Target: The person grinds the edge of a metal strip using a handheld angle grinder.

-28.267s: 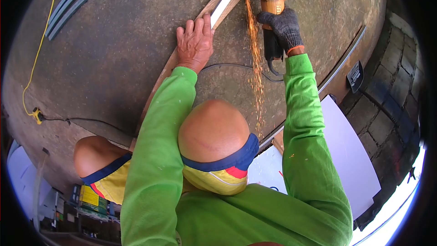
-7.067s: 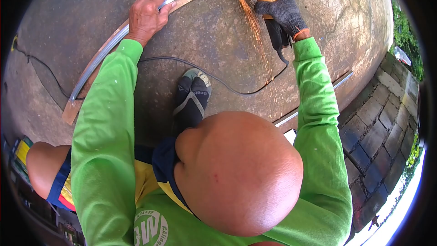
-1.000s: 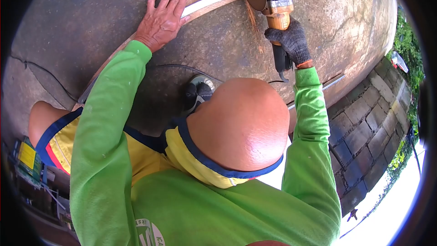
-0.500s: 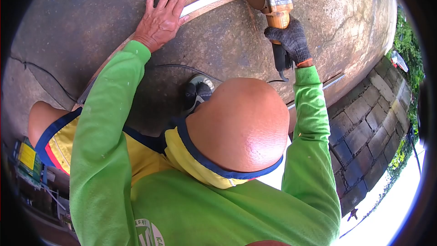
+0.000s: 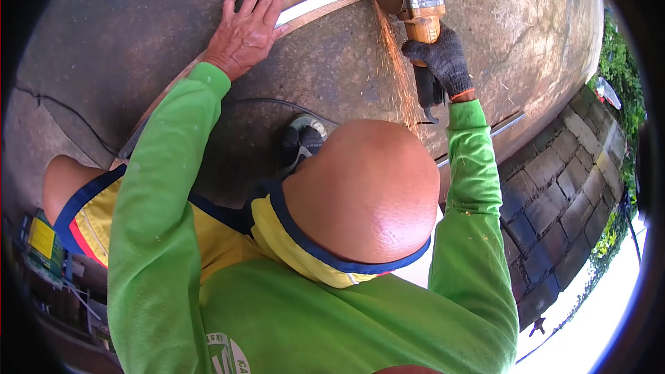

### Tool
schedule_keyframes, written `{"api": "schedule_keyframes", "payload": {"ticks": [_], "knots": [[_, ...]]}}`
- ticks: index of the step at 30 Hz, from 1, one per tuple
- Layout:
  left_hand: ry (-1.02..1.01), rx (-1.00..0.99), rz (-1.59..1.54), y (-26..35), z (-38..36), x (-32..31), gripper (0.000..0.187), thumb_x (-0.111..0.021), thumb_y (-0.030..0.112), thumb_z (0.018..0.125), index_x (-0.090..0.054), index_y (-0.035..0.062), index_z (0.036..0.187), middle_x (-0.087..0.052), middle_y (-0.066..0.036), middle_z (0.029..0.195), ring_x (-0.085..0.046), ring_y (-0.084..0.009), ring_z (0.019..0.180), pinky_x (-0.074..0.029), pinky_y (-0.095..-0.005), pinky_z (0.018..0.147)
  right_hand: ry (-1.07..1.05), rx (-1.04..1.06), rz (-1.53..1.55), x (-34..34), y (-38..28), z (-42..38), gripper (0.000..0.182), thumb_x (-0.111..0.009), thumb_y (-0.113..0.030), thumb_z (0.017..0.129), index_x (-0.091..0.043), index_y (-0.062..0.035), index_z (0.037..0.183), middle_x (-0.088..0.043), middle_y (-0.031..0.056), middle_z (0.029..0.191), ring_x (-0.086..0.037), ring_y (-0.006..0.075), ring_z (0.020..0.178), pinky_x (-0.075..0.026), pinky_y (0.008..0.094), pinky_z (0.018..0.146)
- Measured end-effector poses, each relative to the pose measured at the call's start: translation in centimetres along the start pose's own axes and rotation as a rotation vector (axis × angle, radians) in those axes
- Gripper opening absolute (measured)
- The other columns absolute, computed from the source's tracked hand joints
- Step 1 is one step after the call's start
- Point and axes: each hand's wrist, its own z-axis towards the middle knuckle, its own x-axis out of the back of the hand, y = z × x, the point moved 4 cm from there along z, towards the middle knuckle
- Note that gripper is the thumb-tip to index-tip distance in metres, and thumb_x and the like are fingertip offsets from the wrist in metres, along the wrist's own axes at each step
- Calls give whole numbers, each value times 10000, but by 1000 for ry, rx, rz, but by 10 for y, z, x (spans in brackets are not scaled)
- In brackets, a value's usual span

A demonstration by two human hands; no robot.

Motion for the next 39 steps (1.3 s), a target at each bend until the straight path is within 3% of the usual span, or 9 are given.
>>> {"api": "schedule_keyframes", "payload": {"ticks": [8, 14, 15, 17, 20, 21, 27, 31, 39], "knots": [[-47, 33, -12, 1, -1, 1, 593, -583, 382, 1023, -454, 58, 1502, -405, -97, 1596, -396, -275, 1428, -323, -525, 1129, 19, -37, -4, -1, -1, -4, 477, -894, -267, 677, -708, -20, 1041, -742, 86, 870, -709, 201, 751, -574, 354, 720], [77, 29, -68, -2, 1, 9, 586, -641, 381, 986, -501, 76, 1467, -487, -83, 1534, -457, -265, 1362, -336, -507, 1097, 80, -103, 500, 5, 14, -26, 427, -888, -232, 702, -706, -7, 1016, -730, 89, 853, -715, 190, 708, -586, 329, 637], [105, 9, -74, -2, 2, 13, 554, -664, 363, 971, -531, 73, 1423, -523, -82, 1477, -483, -265, 1321, -356, -491, 1072, 97, -125, 517, 8, 10, -32, 405, -864, -169, 736, -692, 40, 1037, -725, 113, 840, -720, 213, 702, -604, 327, 643], [158, -34, -93, 2, 1, 22, 489, -711, 329, 939, -590, 68, 1335, -595, -79, 1362, -535, -265, 1240, -397, -459, 1020, 116, -128, 610, 6, 17, -41, 395, -860, -171, 739, -690, 44, 1024, -721, 115, 821, -719, 215, 692, -607, 327, 643], [112, -70, -116, 1, 0, 23, 380, -738, 291, 907, -624, 76, 1198, -607, -60, 1131, -566, -259, 1100, -450, -400, 911, 181, -107, 750, -1, 31, -61, 359, -836, -167, 749, -686, 45, 997, -711, 122, 800, -715, 224, 675, -610, 337, 642], [203, -132, -179, 1, 3, 25, 321, -745, 260, 901, -641, 51, 1121, -598, -90, 1032, -608, -293, 987, -495, -391, 818, 195, -100, 799, -6, 34, -67, 350, -829, -162, 751, -684, 45, 993, -709, 124, 800, -714, 225, 674, -610, 339, 641], [85, 161, -349, -1, 2, 18, 234, -684, 234, 951, -684, 37, 1078, -628, -161, 950, -639, -376, 904, -514, -472, 783, 287, -123, 1056, -45, 68, -101, 305, -805, -172, 762, -681, 45, 938, -706, 133, 755, -712, 227, 632, -599, 326, 606], [-1, 195, -456, -8, 5, 26, 234, -621, 226, 999, -687, 21, 1091, -632, -182, 947, -638, -393, 898, -505, -470, 792, 260, -141, 1111, -57, 95, -115, 425, -785, -142, 795, -597, 48, 1126, -691, 150, 858, -715, 253, 689, -611, 358, 638], [56, 118, -615, -4, 13, 69, 232, -562, 209, 1036, -668, 8, 1079, -629, -223, 926, -619, -446, 866, -482, -504, 762, 272, -118, 1203, -63, 117, -133, 425, -781, -171, 810, -577, 29, 1126, -680, 143, 844, -705, 247, 688, -603, 358, 616]]}}
